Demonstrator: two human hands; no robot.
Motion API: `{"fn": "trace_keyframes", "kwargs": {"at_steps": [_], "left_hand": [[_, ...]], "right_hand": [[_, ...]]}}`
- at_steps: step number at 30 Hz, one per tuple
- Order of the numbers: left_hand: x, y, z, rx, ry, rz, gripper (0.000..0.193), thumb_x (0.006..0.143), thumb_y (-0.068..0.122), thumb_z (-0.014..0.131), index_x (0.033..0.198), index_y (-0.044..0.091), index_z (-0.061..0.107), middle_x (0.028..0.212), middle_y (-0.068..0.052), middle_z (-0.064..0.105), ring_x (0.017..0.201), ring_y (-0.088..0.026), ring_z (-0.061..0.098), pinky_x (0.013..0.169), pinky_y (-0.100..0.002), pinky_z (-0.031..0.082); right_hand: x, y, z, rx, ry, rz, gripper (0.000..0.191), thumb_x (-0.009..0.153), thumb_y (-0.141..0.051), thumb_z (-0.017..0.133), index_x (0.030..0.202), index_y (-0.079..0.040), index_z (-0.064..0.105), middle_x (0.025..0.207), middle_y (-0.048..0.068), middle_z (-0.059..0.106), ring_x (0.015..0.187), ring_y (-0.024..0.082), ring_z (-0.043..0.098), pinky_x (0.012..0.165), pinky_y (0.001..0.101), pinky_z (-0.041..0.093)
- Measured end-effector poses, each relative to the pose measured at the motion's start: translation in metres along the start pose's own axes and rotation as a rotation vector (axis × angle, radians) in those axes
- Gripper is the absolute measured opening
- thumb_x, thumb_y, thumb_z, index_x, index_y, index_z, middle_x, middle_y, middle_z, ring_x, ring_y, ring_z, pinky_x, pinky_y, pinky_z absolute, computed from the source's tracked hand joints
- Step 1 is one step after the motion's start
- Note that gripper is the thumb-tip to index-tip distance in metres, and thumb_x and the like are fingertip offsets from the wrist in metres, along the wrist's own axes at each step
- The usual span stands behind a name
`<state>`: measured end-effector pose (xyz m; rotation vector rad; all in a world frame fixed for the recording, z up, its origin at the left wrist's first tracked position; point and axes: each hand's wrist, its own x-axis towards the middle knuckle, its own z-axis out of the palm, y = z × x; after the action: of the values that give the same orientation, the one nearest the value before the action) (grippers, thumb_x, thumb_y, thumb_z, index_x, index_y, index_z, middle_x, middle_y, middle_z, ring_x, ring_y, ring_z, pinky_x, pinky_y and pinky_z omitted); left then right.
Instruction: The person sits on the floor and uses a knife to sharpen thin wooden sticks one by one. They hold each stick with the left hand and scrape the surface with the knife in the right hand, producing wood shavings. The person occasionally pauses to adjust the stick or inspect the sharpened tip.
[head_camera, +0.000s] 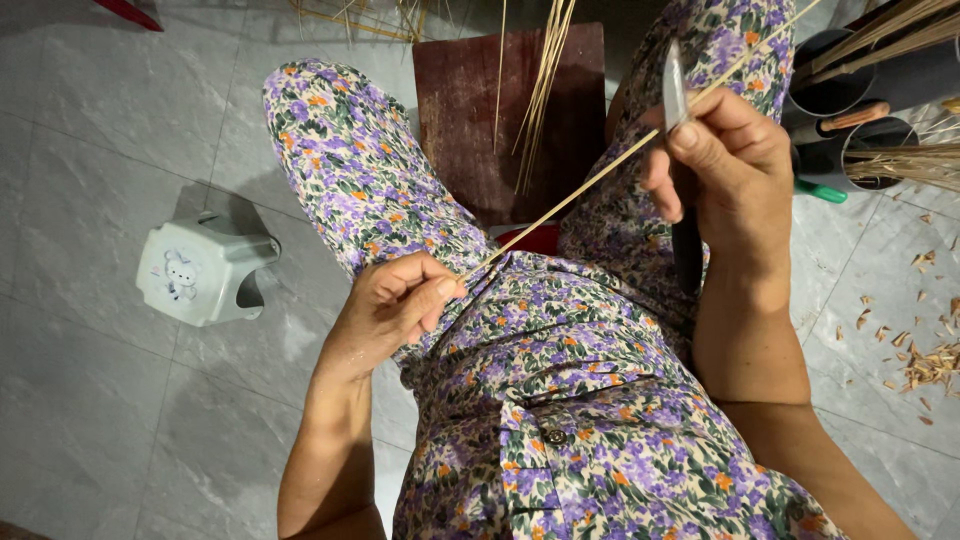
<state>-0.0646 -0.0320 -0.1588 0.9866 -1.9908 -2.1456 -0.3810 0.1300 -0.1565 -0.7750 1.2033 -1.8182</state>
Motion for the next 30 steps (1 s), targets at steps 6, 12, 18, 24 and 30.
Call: {"fn": "trace_keyframes", "kwargs": {"at_steps": [6,12,18,24,30], "left_hand": [[0.006,0.005,0.008,0.021,0.087,0.047,0.016,0.101,0.016,0.064,0.098,0.005,0.075,0.067,0.003,0.064,0.055,-0.002,0.053,0.046,-0.019,0.042],[0.011,0.019,0.020,0.035,0.082,0.109,0.016,0.099,0.014,0.062,0.110,0.006,0.071,0.079,0.004,0.070,0.061,-0.001,0.061,0.049,-0.018,0.048],[0.028,0.029,0.041,0.038,0.100,0.219,0.017,0.104,0.016,0.061,0.105,0.004,0.072,0.072,0.001,0.068,0.053,-0.003,0.057,0.046,-0.019,0.046],[0.033,0.029,0.044,-0.215,-0.068,0.092,0.025,0.108,0.025,0.056,0.100,0.005,0.068,0.064,0.002,0.058,0.050,-0.003,0.050,0.044,-0.019,0.040],[0.030,0.028,0.041,-0.386,-0.197,0.051,0.026,0.109,0.027,0.055,0.098,0.006,0.064,0.063,0.005,0.053,0.050,-0.002,0.044,0.045,-0.019,0.034]], "right_hand": [[-0.003,0.011,0.022,-0.038,-0.073,0.142,0.020,0.108,-0.011,0.059,0.126,-0.001,0.061,0.082,0.011,0.070,0.054,0.013,0.058,0.049,0.0243,0.046],[-0.006,0.021,0.048,-0.059,-0.199,0.315,0.025,0.106,-0.014,0.058,0.128,-0.003,0.056,0.082,0.009,0.072,0.056,0.010,0.061,0.048,0.0217,0.047],[-0.009,0.020,0.060,-0.056,-0.321,0.340,0.028,0.106,-0.017,0.057,0.130,-0.001,0.057,0.084,0.009,0.072,0.058,0.008,0.063,0.050,0.0196,0.046],[-0.014,0.018,0.060,-0.043,-0.354,0.308,0.027,0.107,-0.017,0.058,0.129,0.000,0.057,0.084,0.009,0.072,0.060,0.008,0.062,0.051,0.0195,0.047],[-0.016,0.016,0.056,0.022,-0.314,0.281,0.024,0.108,-0.015,0.057,0.126,0.001,0.056,0.087,0.011,0.072,0.060,0.009,0.062,0.052,0.0208,0.047]]}}
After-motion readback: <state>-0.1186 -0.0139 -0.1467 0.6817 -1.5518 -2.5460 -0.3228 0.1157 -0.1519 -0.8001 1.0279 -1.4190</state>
